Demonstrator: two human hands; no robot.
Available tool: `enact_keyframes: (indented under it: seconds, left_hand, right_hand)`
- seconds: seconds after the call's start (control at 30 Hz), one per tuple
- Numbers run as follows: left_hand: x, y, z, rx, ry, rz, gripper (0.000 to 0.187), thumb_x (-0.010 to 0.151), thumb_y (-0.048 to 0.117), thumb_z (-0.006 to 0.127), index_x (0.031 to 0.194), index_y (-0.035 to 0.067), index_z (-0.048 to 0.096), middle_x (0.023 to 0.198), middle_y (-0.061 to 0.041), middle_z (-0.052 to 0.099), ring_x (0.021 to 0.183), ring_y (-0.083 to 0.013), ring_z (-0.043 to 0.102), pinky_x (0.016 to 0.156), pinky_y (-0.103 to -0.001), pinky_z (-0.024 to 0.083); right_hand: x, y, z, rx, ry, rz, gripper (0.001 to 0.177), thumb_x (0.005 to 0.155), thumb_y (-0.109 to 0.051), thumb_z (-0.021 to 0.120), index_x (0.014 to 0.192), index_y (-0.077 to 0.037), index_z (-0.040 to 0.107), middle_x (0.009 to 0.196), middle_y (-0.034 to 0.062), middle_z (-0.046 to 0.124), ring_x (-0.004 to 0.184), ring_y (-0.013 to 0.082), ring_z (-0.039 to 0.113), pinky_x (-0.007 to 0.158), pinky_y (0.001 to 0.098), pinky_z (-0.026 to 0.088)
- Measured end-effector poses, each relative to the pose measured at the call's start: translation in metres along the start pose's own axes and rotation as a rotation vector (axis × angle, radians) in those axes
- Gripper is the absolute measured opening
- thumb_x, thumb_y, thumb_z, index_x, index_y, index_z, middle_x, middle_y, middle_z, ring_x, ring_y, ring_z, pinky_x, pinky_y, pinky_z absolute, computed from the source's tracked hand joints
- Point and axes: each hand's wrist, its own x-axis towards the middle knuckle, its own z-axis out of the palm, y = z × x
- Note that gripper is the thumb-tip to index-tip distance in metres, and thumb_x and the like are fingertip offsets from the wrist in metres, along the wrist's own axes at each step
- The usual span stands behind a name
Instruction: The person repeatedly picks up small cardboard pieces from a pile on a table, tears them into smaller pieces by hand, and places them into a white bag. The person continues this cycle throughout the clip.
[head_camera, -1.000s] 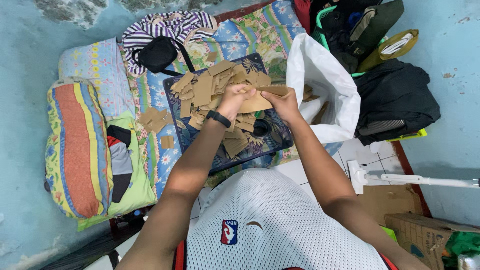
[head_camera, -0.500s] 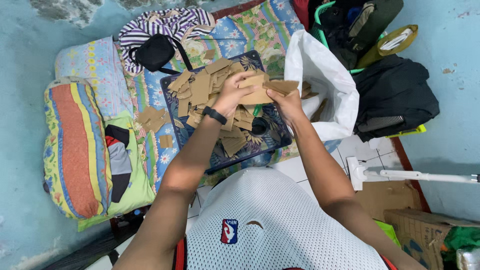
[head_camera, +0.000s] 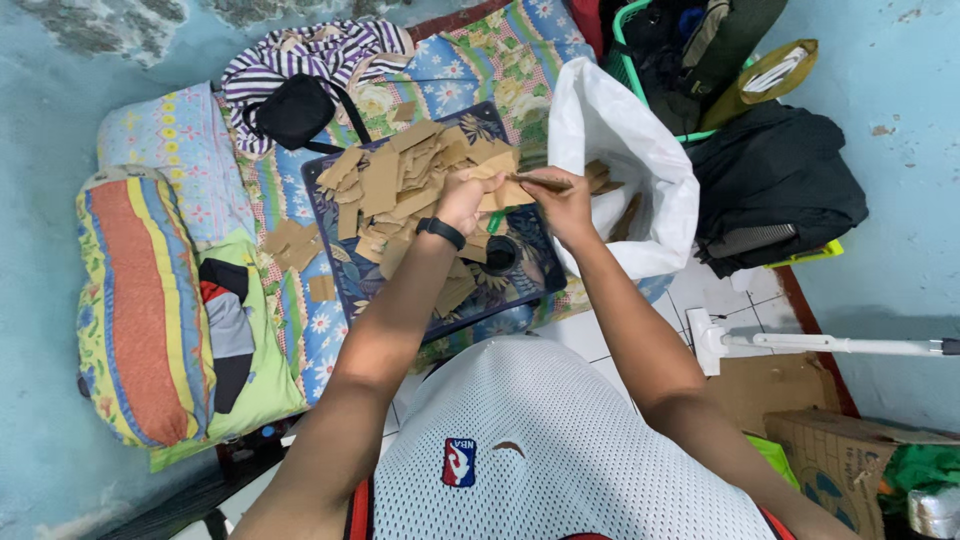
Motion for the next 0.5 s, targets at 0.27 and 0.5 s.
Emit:
enact_keyframes:
  seconds: [0.27, 0.5]
  left_hand:
    - [0.042, -0.013, 0.014, -0.015, 0.264, 0.041, 0.017, 0.092, 0.011, 0.064, 0.107, 0.005, 0.067, 0.099, -0.009, 0.072, 0.084, -0.0247, 0.072, 0.068, -0.043, 0.061]
    - [0.07, -0.09, 0.1, 0.73, -0.155, 0.045, 0.038, 0.088, 0.022, 0.067, 0.112, -0.007, 0.071, 0.096, -0.017, 0.073, 0.082, -0.0306, 0.074, 0.065, -0.042, 0.062]
  right_hand:
    - [-0.019, 0.002, -0.077, 0.251, 0.226, 0.095, 0.023, 0.094, 0.001, 0.074, 0.115, 0.0, 0.066, 0.108, 0.0088, 0.072, 0.099, 0.0223, 0.071, 0.084, 0.0384, 0.061]
    - [-0.05, -0.002, -0.171, 0.457, 0.487, 0.308, 0.043, 0.089, 0.0, 0.057, 0.131, -0.007, 0.057, 0.113, 0.0062, 0.07, 0.092, 0.0216, 0.073, 0.071, 0.0365, 0.061]
